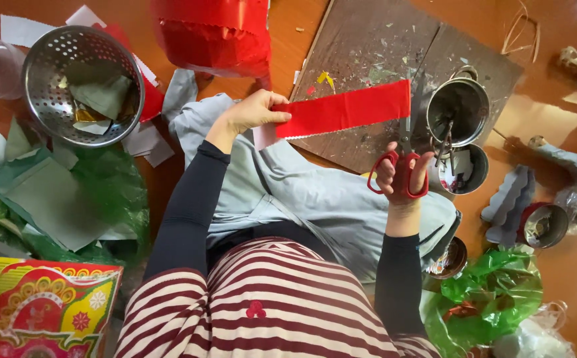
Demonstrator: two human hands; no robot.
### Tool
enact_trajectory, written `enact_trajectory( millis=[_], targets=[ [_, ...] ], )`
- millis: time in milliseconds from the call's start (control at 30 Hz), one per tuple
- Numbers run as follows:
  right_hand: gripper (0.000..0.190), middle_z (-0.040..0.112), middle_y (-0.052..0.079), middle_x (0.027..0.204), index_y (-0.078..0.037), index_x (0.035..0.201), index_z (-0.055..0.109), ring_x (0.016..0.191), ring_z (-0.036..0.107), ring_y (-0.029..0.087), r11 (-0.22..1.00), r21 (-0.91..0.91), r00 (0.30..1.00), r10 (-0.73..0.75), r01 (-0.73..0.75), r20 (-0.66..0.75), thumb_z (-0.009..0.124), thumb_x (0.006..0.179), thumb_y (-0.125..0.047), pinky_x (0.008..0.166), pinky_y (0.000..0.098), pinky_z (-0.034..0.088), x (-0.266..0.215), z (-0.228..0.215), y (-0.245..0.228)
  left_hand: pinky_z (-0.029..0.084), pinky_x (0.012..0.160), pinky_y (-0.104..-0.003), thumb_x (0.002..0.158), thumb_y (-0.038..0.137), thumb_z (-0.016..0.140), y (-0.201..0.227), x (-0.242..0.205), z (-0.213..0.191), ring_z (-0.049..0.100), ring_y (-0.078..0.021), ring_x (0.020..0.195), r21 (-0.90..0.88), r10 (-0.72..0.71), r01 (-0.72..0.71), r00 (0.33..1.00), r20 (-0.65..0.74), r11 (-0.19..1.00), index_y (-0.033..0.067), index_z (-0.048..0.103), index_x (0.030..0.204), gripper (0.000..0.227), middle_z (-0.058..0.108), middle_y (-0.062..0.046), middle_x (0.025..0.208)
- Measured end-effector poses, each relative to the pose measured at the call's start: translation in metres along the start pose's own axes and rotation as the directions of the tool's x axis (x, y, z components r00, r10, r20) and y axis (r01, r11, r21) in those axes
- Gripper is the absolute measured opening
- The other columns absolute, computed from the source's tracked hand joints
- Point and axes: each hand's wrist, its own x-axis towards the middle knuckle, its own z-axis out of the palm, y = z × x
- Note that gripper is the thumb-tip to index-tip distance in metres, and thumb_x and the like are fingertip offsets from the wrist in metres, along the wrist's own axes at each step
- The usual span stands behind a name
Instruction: Making a paper animal figure by gluing red paper strips onto a bamboo frame.
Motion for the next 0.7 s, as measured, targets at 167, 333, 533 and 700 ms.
enact_trajectory(
  millis=[167,333,533,700],
  targets=[
    [0.086,0.054,0.006,0.081,-0.005,0.134,0.058,0.067,0.046,0.016,1.000,-0.019,1.000,0.018,-0.019,-0.021,0.045,0.096,-0.081,0.046,0.0258,0.032,0.001,-0.002,0.002,0.052,0.079,-0.024,0.096,0.012,0.073,-0.006,0.000,-0.002,0.062,-0.0055,0.085,0.007,-0.008,0.008,1.000,-0.017,1.000,-0.0014,0.072,0.108,0.018,0.071,0.003,0.093],
    [0.086,0.055,0.006,0.082,-0.004,0.135,0.058,0.068,0.048,0.016,0.998,-0.061,0.999,0.003,-0.005,-0.033,0.045,0.098,-0.080,0.047,0.0259,0.033,-0.001,-0.004,0.004,0.052,0.080,-0.023,0.095,0.012,0.073,-0.011,0.000,-0.003,0.063,-0.0047,0.087,-0.009,-0.040,0.040,0.998,-0.054,0.999,-0.0006,0.071,0.110,0.020,0.071,0.003,0.097],
    [0.064,0.062,0.009,0.096,-0.016,0.113,0.050,0.068,0.048,0.018,0.997,-0.083,0.990,-0.018,0.006,-0.143,0.047,0.095,-0.078,0.042,0.0266,0.032,-0.001,-0.017,0.007,0.052,0.081,-0.023,0.096,0.011,0.073,-0.015,0.000,-0.006,0.063,-0.0053,0.088,0.006,-0.033,0.033,0.998,-0.059,0.999,-0.0013,0.071,0.112,0.020,0.071,0.002,0.098],
    [0.080,0.055,0.004,0.076,-0.004,0.134,0.059,0.059,0.046,0.012,0.997,-0.079,0.998,0.023,-0.027,-0.051,0.047,0.099,-0.074,0.041,0.0227,0.034,0.001,-0.026,0.009,0.054,0.082,-0.023,0.094,0.011,0.072,-0.016,0.001,-0.005,0.066,-0.0060,0.090,-0.028,-0.053,0.051,0.996,-0.072,0.998,-0.0005,0.071,0.111,0.020,0.073,0.001,0.101]
  ],
)
